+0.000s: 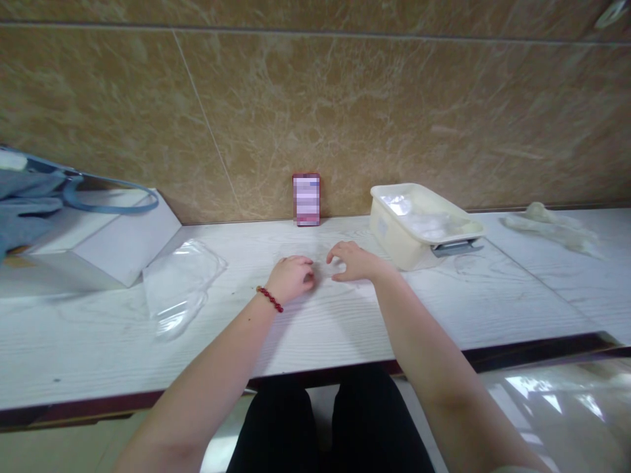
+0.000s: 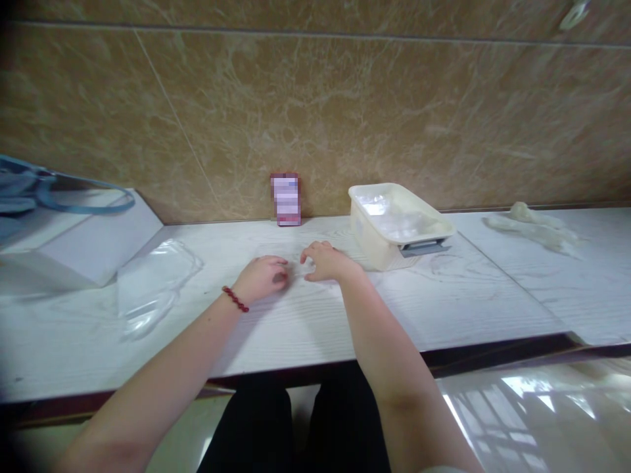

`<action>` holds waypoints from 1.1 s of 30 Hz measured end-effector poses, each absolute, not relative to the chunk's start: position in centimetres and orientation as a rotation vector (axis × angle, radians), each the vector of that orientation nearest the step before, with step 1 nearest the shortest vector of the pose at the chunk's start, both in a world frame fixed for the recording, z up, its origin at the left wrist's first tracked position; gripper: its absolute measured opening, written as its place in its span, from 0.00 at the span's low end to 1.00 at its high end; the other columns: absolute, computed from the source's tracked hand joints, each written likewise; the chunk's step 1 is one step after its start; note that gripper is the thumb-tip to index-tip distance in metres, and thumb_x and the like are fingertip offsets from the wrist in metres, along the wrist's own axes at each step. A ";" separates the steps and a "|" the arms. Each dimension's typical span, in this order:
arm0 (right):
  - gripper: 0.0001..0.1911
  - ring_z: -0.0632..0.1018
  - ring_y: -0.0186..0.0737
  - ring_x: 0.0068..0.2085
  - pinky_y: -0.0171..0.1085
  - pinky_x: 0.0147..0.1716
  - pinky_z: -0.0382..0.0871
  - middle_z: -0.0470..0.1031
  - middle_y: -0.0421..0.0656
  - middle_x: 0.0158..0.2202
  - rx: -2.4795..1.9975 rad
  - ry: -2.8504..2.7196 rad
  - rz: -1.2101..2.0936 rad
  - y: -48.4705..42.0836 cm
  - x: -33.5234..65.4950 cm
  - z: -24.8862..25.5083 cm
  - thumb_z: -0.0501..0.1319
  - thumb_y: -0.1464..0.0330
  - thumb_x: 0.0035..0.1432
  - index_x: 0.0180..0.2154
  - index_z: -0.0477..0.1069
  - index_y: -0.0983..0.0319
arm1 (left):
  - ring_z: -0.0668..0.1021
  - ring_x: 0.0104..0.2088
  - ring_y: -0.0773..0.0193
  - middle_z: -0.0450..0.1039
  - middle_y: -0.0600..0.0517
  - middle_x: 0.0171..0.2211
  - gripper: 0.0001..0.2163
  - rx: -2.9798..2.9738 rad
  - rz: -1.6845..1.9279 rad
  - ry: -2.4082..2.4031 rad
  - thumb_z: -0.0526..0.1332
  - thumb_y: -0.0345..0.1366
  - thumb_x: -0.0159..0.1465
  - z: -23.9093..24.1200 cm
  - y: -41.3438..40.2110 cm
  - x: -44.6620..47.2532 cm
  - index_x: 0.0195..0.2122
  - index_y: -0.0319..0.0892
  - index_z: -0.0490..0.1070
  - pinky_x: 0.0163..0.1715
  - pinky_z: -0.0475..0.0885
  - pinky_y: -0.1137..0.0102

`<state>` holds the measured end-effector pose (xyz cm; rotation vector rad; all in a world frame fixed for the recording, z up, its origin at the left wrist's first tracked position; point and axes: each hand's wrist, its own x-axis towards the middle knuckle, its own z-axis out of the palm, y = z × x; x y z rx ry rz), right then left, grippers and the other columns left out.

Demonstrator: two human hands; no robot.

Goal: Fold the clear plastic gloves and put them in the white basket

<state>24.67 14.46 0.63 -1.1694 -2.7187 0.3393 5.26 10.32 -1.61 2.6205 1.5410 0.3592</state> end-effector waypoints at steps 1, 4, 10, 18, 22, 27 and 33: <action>0.19 0.64 0.42 0.46 0.40 0.45 0.57 0.65 0.43 0.42 -1.166 -2.723 0.345 14.3 24.6 0.7 0.63 0.64 0.40 0.39 0.67 0.57 | 0.68 0.45 0.59 0.69 0.50 0.43 0.09 2.634 0.338 1.557 0.54 0.36 0.53 -1.6 10.3 5.5 0.30 0.44 0.73 0.47 0.61 0.63; 0.24 0.63 0.43 0.47 0.41 0.45 0.57 0.64 0.43 0.44 -1.164 -2.718 0.338 13.9 24.2 0.6 0.63 0.63 0.39 0.42 0.66 0.56 | 0.70 0.42 0.60 0.71 0.49 0.40 0.10 2.651 0.362 1.549 0.52 0.33 0.54 -1.6 10.5 5.8 0.29 0.43 0.73 0.46 0.62 0.65; 0.16 0.63 0.41 0.49 0.39 0.46 0.56 0.64 0.43 0.48 -1.170 -2.692 0.219 14.6 22.7 -0.6 0.59 0.67 0.47 0.41 0.68 0.57 | 0.73 0.35 0.61 0.72 0.49 0.34 0.12 2.510 0.528 1.677 0.50 0.36 0.56 -1.6 10.6 5.3 0.37 0.42 0.69 0.37 0.66 0.68; 0.11 0.65 0.39 0.47 0.38 0.47 0.54 0.68 0.41 0.44 -1.069 -2.544 0.213 15.1 21.8 -0.8 0.56 0.71 0.48 0.35 0.71 0.58 | 0.72 0.43 0.57 0.69 0.45 0.44 0.15 2.533 0.396 1.752 0.50 0.31 0.55 -2.5 11.1 5.6 0.43 0.41 0.67 0.44 0.63 0.65; 0.22 0.62 0.39 0.51 0.40 0.50 0.52 0.64 0.44 0.49 -1.088 -2.207 0.279 15.5 21.5 -1.3 0.58 0.69 0.46 0.46 0.63 0.59 | 0.73 0.40 0.59 0.73 0.47 0.38 0.14 2.247 0.623 1.712 0.48 0.35 0.58 -2.2 11.8 4.7 0.42 0.42 0.68 0.42 0.65 0.66; 0.29 0.60 0.36 0.55 0.38 0.47 0.58 0.56 0.49 0.55 -1.090 -1.721 0.807 16.9 21.3 -2.4 0.53 0.63 0.53 0.55 0.46 0.60 | 0.73 0.41 0.58 0.71 0.45 0.41 0.17 1.373 1.264 1.276 0.50 0.43 0.58 -0.3 12.3 3.0 0.41 0.37 0.68 0.39 0.68 0.63; 0.16 0.72 0.33 0.43 0.36 0.41 0.66 0.69 0.45 0.45 -0.789 -1.490 1.655 16.6 20.8 -2.7 0.49 0.63 0.57 0.48 0.57 0.59 | 0.74 0.41 0.61 0.70 0.48 0.42 0.14 0.792 1.269 0.940 0.48 0.37 0.60 1.3 12.1 1.8 0.44 0.41 0.64 0.39 0.70 0.62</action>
